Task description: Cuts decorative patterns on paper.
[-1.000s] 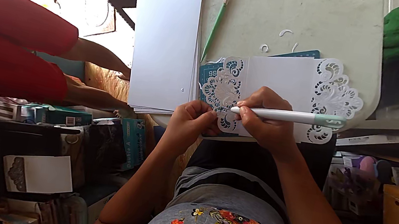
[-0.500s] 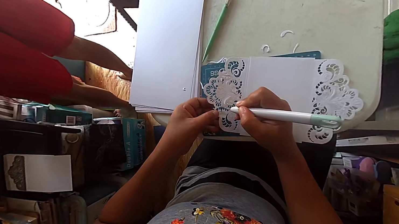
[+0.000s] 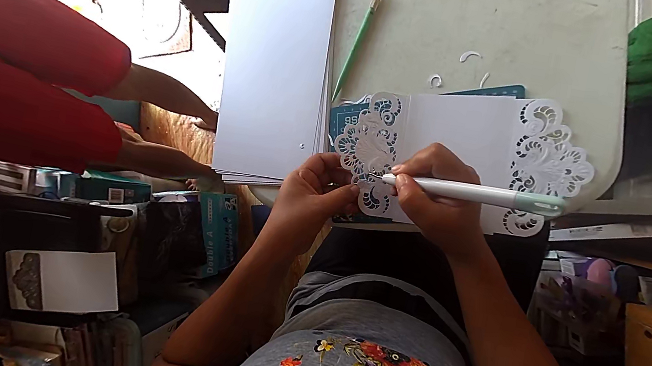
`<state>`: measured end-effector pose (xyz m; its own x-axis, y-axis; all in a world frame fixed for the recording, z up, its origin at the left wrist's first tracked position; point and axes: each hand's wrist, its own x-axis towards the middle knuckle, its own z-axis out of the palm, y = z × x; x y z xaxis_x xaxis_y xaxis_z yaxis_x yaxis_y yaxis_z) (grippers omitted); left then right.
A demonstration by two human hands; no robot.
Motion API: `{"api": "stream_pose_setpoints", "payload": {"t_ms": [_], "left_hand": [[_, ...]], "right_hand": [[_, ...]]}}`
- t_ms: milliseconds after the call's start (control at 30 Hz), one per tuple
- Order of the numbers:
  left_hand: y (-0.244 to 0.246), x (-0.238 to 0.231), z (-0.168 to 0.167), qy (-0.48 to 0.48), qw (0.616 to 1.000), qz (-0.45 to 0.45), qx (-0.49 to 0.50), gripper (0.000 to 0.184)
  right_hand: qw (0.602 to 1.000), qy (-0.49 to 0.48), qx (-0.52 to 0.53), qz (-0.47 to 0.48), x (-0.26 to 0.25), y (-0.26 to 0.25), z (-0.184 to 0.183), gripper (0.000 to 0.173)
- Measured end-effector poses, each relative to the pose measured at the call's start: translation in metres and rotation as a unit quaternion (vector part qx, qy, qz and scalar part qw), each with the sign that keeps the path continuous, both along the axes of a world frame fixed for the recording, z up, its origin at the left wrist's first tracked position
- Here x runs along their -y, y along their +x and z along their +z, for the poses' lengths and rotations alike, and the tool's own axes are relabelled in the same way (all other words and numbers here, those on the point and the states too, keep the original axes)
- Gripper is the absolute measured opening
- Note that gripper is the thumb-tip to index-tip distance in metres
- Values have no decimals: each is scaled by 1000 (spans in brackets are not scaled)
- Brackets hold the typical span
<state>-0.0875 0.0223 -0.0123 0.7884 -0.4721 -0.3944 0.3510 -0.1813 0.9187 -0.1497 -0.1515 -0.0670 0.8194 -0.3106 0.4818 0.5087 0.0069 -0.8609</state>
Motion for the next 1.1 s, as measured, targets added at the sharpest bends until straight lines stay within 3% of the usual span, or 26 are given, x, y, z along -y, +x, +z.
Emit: {"api": "stream_pose_setpoints", "payload": {"t_ms": [500, 767, 900, 1100], "left_hand": [[-1, -1, -1, -3, 1000, 3, 8, 34], [-1, 0, -1, -16, 1000, 0, 7, 18], [-1, 2, -2, -14, 1000, 6, 2, 19], [-1, -2, -2, -28, 1000, -1, 3, 29]], "right_hand": [[999, 12, 5, 39, 0, 0, -1, 6], [998, 40, -4, 56, 4, -2, -2, 8], [998, 59, 7, 21, 4, -2, -3, 13], [995, -102, 1, 10, -1, 4, 1, 19]]}}
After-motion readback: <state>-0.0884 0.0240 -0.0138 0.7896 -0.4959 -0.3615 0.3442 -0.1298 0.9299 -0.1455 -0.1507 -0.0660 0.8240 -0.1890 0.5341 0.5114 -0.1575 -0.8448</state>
